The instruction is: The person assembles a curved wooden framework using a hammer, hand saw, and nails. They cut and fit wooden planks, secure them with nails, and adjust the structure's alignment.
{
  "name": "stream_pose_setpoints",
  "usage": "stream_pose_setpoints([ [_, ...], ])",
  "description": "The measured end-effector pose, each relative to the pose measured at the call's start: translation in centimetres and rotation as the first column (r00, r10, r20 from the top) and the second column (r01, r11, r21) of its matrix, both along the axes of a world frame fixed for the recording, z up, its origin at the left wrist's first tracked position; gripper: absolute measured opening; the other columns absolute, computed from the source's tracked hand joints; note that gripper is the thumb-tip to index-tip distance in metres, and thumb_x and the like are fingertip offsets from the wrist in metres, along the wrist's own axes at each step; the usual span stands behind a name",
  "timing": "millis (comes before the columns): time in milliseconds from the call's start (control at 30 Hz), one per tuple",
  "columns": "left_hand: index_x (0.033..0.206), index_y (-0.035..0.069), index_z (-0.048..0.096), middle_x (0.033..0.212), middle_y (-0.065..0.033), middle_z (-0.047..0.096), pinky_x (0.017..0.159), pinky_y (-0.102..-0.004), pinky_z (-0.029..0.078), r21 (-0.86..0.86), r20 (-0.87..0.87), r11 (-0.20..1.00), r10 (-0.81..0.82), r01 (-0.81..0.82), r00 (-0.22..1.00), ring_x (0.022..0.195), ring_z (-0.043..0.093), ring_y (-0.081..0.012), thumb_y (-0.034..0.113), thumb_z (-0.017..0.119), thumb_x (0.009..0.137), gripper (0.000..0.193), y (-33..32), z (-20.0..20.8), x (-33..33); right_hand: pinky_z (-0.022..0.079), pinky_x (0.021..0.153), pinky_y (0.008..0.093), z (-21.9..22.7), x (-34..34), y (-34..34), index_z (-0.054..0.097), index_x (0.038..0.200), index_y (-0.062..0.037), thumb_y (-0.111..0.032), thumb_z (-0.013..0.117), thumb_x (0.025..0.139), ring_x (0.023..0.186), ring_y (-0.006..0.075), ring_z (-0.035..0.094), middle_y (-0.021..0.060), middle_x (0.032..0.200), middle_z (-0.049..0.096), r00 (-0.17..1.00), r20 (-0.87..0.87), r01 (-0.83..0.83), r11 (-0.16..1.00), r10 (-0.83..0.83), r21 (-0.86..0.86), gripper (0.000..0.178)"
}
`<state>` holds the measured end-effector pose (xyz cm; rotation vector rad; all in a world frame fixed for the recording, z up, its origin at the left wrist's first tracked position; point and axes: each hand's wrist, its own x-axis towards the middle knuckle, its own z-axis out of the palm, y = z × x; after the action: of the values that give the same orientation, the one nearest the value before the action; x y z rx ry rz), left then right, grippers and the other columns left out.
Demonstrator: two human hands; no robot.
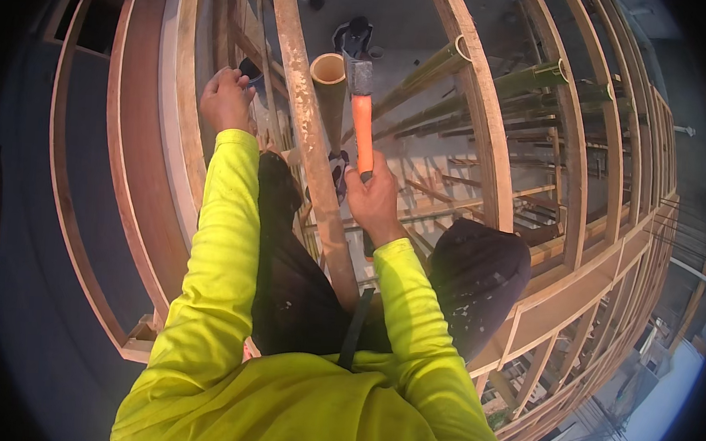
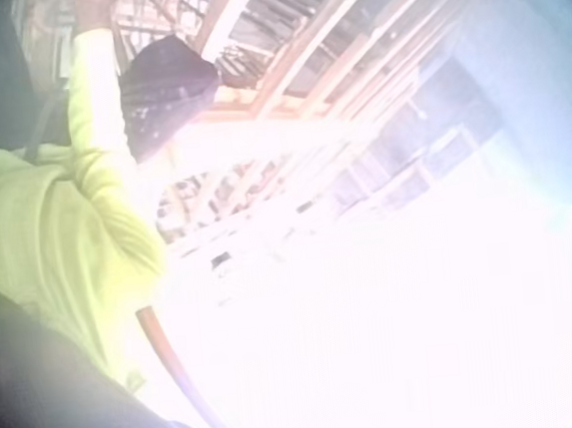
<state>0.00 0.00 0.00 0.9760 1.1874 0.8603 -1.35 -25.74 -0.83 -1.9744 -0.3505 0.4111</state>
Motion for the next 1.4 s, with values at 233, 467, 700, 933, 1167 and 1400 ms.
stream_pose_setpoints([
  [233, 0.113, -0.004, 0.062, 0.100, -0.0125, 0.068, 0.063, -0.0295, 0.056, 0.032, 0.040, 0.997, 0.071, -0.072, 0.997, 0.084, 0.066, -0.0172, 0.012, 0.057, 0.092, 0.027, 0.8, -0.6, 0.3, 0.047, 0.064, 0.0370, -1.5, 0.7, 1.7, 0.057, 0.103, 0.0028, -0.007, 0.061, 0.084, 0.069, 0.0227, 0.059, 0.0162, 0.080, 0.060, 0.997, -0.063, 0.059, 0.992, -0.052, 0.109, 0.022],
  [467, 0.108, -0.001, 0.067, 0.090, -0.0071, 0.069, 0.065, -0.0287, 0.055, 0.127, -0.083, 0.991, -0.019, 0.030, 0.996, 0.076, 0.064, -0.0138, 0.012, 0.061, 0.088, 0.024, 1.1, -2.6, 0.9, 0.046, 0.062, 0.0416, -3.3, 3.0, 1.3, 0.059, 0.104, 0.0026, -0.012, 0.060, 0.079, 0.062, 0.0299, 0.059, 0.0170, 0.068, 0.058, 0.996, -0.087, -0.041, 0.968, 0.019, -0.249, 0.028],
  [700, 0.102, 0.005, 0.073, 0.095, -0.0134, 0.070, 0.079, -0.0387, 0.053, 0.406, -0.614, 0.564, -0.415, 0.719, 0.671, 0.088, 0.068, -0.0309, 0.011, 0.072, 0.080, 0.023, -4.3, -2.4, 3.2, 0.042, 0.057, 0.0376, -1.1, 2.1, -1.2, 0.059, 0.104, 0.0018, -0.017, 0.066, 0.086, 0.058, 0.0221, 0.050, 0.0122, 0.067, 0.053, 0.964, -0.243, -0.139, 0.980, 0.103, -0.139, 0.027],
  [933, 0.094, 0.006, 0.071, 0.100, -0.0107, 0.064, 0.079, -0.0426, 0.052, 0.479, -0.686, 0.406, -0.379, 0.778, 0.620, 0.092, 0.066, -0.0338, 0.012, 0.075, 0.079, 0.016, -5.8, -5.9, 3.3, 0.040, 0.056, 0.0347, 5.4, 3.6, -1.2, 0.057, 0.109, 0.0015, -0.014, 0.065, 0.090, 0.058, 0.0169, 0.048, 0.0102, 0.069, 0.054, 0.979, -0.088, -0.194, 0.968, 0.182, -0.158, 0.027],
  [1167, 0.094, 0.006, 0.070, 0.102, -0.0095, 0.066, 0.081, -0.0405, 0.053, 0.601, -0.584, 0.428, -0.341, 0.675, 0.737, 0.093, 0.066, -0.0335, 0.007, 0.073, 0.079, 0.015, -5.8, -7.8, 2.8, 0.047, 0.064, 0.0323, 12.7, 6.0, 0.8, 0.055, 0.102, -0.0013, -0.008, 0.065, 0.091, 0.068, 0.0168, 0.058, 0.0096, 0.078, 0.060, 0.990, 0.127, -0.079, 0.980, 0.056, 0.180, 0.017],
  [1400, 0.092, 0.004, 0.068, 0.100, -0.0097, 0.069, 0.079, -0.0363, 0.054, 0.719, -0.464, 0.413, -0.314, 0.559, 0.828, 0.092, 0.068, -0.0298, -0.006, 0.069, 0.075, 0.020, -6.3, -8.4, 2.3, 0.048, 0.065, 0.0348, 7.5, 6.5, 3.7, 0.054, 0.101, 0.0005, -0.006, 0.063, 0.090, 0.069, 0.0181, 0.060, 0.0131, 0.078, 0.060, 0.968, 0.241, -0.128, 0.969, 0.075, 0.213, 0.016],
])
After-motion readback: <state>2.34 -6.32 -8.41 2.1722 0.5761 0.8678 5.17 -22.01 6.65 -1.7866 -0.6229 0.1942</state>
